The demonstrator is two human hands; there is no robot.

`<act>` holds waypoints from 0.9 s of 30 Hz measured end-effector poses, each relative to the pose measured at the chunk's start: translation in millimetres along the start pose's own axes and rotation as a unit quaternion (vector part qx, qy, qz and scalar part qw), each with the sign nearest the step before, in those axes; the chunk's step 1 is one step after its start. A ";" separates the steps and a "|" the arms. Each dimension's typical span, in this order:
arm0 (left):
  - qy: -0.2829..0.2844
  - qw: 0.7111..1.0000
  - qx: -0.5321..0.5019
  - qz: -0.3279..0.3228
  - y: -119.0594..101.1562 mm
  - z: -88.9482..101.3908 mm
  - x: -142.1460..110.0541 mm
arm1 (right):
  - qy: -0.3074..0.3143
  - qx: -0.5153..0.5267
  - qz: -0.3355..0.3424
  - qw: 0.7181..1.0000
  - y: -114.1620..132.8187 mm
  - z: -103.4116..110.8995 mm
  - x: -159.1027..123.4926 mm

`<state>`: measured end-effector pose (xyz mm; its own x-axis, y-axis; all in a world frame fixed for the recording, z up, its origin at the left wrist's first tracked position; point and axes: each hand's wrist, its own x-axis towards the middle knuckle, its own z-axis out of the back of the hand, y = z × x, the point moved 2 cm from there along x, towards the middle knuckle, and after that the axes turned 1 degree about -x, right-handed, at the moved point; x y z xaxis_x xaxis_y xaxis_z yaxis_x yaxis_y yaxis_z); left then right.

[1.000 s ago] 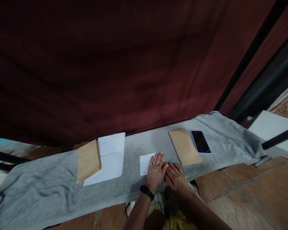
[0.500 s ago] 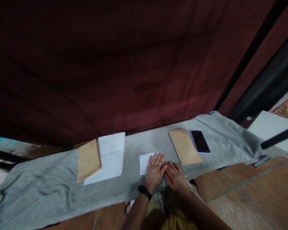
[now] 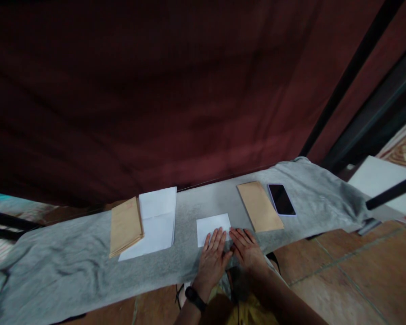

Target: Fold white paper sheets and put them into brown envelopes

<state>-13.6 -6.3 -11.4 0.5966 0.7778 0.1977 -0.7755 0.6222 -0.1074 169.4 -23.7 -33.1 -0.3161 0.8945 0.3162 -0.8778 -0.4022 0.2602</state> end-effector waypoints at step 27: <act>-0.064 0.984 0.032 0.164 20.0 -3.9 -48.9 | -0.053 -0.046 -0.016 0.997 16.1 -17.9 35.6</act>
<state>-57.5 -31.6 -27.0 0.2850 0.9153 0.2845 -0.9356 0.3302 -0.1249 137.5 5.1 -34.0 -0.2521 0.8789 0.4050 -0.9174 -0.3503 0.1890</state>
